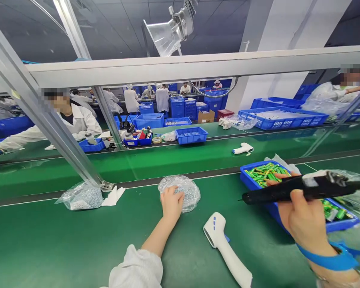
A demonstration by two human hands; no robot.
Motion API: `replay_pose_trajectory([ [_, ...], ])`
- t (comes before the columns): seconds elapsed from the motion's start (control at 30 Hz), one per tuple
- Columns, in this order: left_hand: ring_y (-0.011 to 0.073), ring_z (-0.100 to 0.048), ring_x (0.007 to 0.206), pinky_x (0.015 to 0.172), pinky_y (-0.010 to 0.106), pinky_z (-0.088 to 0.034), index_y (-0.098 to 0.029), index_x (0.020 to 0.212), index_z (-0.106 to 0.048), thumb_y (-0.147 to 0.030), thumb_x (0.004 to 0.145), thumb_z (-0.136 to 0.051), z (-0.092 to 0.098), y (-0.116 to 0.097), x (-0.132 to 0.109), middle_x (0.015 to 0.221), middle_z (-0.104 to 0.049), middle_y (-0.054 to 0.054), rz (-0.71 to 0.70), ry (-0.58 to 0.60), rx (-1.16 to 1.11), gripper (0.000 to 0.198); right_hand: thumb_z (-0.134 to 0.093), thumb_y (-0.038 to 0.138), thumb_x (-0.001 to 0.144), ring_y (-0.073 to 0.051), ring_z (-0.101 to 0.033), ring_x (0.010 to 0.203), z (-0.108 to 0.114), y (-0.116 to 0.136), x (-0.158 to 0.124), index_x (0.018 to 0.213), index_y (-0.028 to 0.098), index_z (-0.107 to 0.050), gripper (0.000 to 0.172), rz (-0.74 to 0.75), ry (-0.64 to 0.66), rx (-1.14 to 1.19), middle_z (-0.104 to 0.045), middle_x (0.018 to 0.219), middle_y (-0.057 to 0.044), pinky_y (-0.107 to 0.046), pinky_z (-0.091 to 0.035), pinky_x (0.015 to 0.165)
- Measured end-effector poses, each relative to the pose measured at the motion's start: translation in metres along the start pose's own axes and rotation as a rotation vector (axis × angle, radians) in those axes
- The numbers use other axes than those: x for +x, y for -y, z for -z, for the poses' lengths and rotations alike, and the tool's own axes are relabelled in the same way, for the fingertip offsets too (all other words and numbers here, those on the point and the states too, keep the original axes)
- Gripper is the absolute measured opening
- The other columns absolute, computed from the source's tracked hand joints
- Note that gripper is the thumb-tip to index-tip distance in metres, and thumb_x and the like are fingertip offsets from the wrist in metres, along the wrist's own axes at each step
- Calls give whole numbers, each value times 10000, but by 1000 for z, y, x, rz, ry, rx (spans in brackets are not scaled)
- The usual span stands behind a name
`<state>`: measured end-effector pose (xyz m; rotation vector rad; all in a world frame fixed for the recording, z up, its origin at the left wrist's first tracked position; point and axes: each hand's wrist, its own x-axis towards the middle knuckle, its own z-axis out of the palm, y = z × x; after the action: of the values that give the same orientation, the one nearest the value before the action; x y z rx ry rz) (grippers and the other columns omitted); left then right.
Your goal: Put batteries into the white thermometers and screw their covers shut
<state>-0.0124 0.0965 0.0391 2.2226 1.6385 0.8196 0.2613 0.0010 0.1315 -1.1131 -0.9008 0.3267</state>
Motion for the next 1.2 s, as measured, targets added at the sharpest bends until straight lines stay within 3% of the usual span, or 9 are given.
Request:
replay_pose_trajectory([
  [0.1, 279, -469, 1011, 818, 415, -321, -278, 860, -722, -177, 832, -557, -2, -5, -1, 1071, -618, 60, -36, 15, -41, 195, -577, 553, 777, -181, -586, 761, -19, 11, -6, 1103, 297, -542, 416, 11, -74, 206, -558, 1062, -41, -438, -483, 827],
  [0.23, 263, -485, 917, 830, 425, -311, -249, 775, -721, -192, 810, -588, -8, -5, -1, 891, -636, 58, -34, 35, -120, 149, -652, 662, 638, -151, -535, 673, -43, 33, -15, 1067, 323, -556, 555, 20, -60, 405, -547, 989, 12, -364, -475, 715],
  [0.47, 262, -466, 906, 874, 438, -281, -273, 763, -728, -157, 753, -617, -4, -2, -1, 855, -629, 50, 62, 24, -444, 162, -682, 643, 608, -153, -530, 604, -70, 53, -25, 987, 294, -599, 521, 7, -14, 553, -606, 896, 23, -347, -447, 644],
  [0.6, 249, -478, 868, 839, 395, -338, -215, 659, -707, -233, 692, -710, 2, -9, 0, 766, -606, 48, 204, 26, -775, 38, -685, 622, 623, -147, -543, 591, -77, 58, -28, 976, 283, -602, 497, -5, 8, 571, -623, 873, 30, -340, -456, 627],
  [0.7, 172, -495, 667, 635, 289, -402, -162, 648, -670, -372, 677, -744, 5, -23, -5, 652, -563, 26, 348, 86, -1090, 225, -697, 621, 613, -126, -531, 562, -80, 65, -31, 945, 280, -609, 483, 4, 15, 592, -617, 821, 48, -320, -465, 623],
  [0.8, 93, -444, 517, 474, 202, -345, -131, 695, -639, -432, 687, -743, 7, -44, -16, 602, -524, 3, 508, 164, -1384, 318, -724, 613, 591, -106, -488, 500, -82, 69, -36, 898, 286, -613, 462, 70, 94, 605, -575, 731, 66, -295, -452, 574],
  [0.9, 47, -403, 456, 402, 152, -278, -116, 711, -611, -375, 710, -747, 11, -61, -24, 588, -494, -16, 666, 243, -1611, 293, -711, 594, 630, -101, -454, 464, -83, 71, -42, 874, 287, -611, 405, 118, 207, 585, -528, 667, 61, -281, -418, 515],
  [1.03, 21, -377, 415, 368, 124, -236, -108, 709, -590, -286, 764, -714, 18, -72, -26, 564, -465, -34, 841, 308, -1789, 224, -670, 566, 688, -114, -461, 468, -84, 72, -47, 886, 278, -600, 357, 126, 301, 567, -522, 656, 39, -292, -417, 488],
  [1.2, 18, -377, 398, 356, 116, -223, -106, 712, -582, -236, 808, -667, 27, -78, -27, 553, -463, -37, 937, 344, -1881, 183, -664, 557, 696, -113, -469, 461, -86, 76, -47, 879, 276, -598, 342, 133, 321, 554, -535, 653, 37, -297, -430, 484],
])
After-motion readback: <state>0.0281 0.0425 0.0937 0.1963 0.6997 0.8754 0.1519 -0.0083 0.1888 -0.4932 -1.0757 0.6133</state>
